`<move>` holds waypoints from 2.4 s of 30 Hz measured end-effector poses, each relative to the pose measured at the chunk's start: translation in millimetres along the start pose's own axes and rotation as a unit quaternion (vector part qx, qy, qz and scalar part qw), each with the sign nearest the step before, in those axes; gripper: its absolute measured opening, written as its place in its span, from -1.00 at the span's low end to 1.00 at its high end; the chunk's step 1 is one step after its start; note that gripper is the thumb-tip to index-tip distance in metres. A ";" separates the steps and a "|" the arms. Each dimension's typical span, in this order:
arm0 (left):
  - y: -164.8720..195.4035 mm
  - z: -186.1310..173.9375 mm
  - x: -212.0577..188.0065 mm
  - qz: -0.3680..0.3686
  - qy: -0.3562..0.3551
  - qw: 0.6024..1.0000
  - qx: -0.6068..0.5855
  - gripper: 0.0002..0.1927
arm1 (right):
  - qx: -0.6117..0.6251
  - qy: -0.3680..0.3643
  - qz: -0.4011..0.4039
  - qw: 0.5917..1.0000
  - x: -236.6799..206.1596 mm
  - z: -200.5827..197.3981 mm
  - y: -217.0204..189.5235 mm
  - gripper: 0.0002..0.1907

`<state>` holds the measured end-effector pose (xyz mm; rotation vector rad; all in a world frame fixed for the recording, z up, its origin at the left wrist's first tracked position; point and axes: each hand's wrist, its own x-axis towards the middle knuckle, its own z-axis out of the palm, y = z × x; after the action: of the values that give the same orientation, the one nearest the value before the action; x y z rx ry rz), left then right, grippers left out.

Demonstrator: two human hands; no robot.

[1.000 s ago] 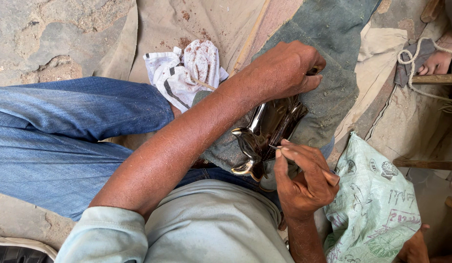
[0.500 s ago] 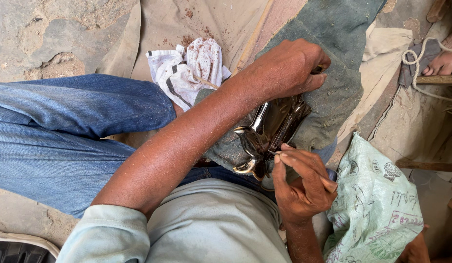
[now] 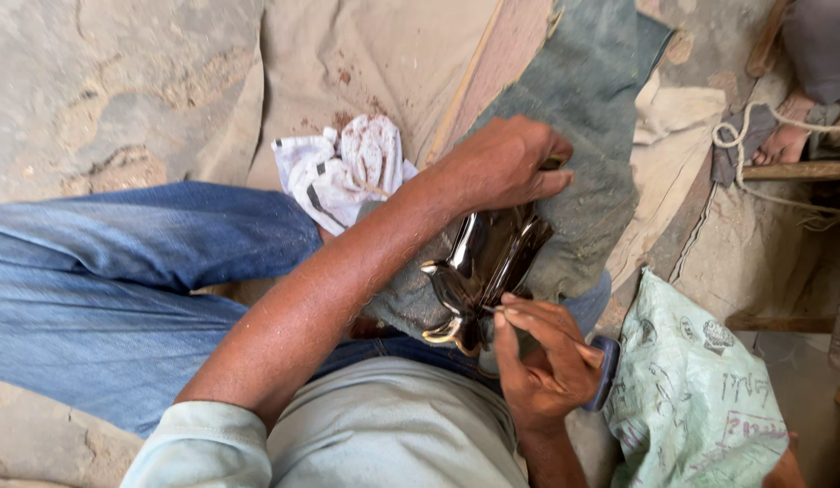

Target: The person sits cross-legged and uses a small metal tool to scrape and polish a shiny, dark metallic object with gold accents. They rotate the object to access different surfaces and later use a wooden stick to rub the surface.

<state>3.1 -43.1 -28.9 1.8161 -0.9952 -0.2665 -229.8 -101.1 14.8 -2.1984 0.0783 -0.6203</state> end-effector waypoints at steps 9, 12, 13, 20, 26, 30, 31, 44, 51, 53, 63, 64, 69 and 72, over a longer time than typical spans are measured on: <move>-6.7 -38.7 -31.6 -0.005 -0.005 0.999 -0.051 -0.51 | 0.248 0.095 0.102 0.959 -15.4 -15.3 20.3 -0.86; -3.3 -58.8 -76.0 -0.031 0.138 0.970 -0.195 -0.58 | 0.260 0.119 0.079 0.955 -17.9 -30.0 14.6 -0.91; 0.6 -61.0 -90.1 -0.047 0.183 0.954 -0.233 -0.56 | 0.271 0.138 0.077 0.949 -16.5 -33.8 12.4 -0.91; 54.7 -24.1 -141.3 -0.335 0.314 0.766 -0.450 -0.76 | 0.247 0.169 0.058 0.953 6.1 -35.4 7.2 -0.89; 92.5 4.2 -170.0 -0.373 0.232 0.745 -0.502 -0.66 | 0.159 0.085 0.095 0.979 -6.1 -23.1 -0.9 -0.86; 97.0 18.4 -187.5 -0.414 0.115 0.794 -0.430 -0.57 | 0.006 0.036 0.098 0.995 -13.0 -21.0 -4.4 -0.83; 96.5 22.9 -190.3 -0.424 0.096 0.807 -0.400 -0.57 | -0.037 0.027 0.097 0.994 -13.4 -20.9 -5.0 -0.82; 75.1 56.4 -213.8 -0.270 0.154 0.870 -0.383 -0.70 | -0.074 -0.020 -0.057 0.995 -8.9 -9.0 -17.2 -0.76; 76.4 56.6 -212.9 -0.286 0.164 0.866 -0.377 -0.70 | -0.104 -0.035 -0.058 0.992 -3.1 -7.0 -22.8 -0.76; 75.9 56.2 -213.9 -0.278 0.168 0.867 -0.378 -0.70 | -0.104 -0.043 -0.058 0.992 -1.3 -7.6 -23.4 -0.76; 74.5 52.1 -213.6 -0.263 0.170 0.864 -0.394 -0.68 | -0.082 -0.091 -0.099 0.988 5.3 -11.8 -15.4 -0.75; 74.4 51.3 -214.0 -0.261 0.167 0.869 -0.386 -0.69 | -0.076 -0.094 -0.099 0.988 5.5 -12.0 -15.3 -0.76; 75.9 51.1 -213.0 -0.250 0.179 0.868 -0.390 -0.67 | -0.098 -0.102 -0.078 0.987 7.3 -13.4 -20.1 -0.77; 75.9 51.6 -213.0 -0.254 0.181 0.867 -0.389 -0.68 | -0.101 -0.107 -0.068 0.987 9.2 -12.8 -24.1 -0.77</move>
<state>-201.0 66.4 -41.8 1.2566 -0.0704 -0.5360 -231.2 -96.9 43.3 -2.4686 -0.1283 -0.4645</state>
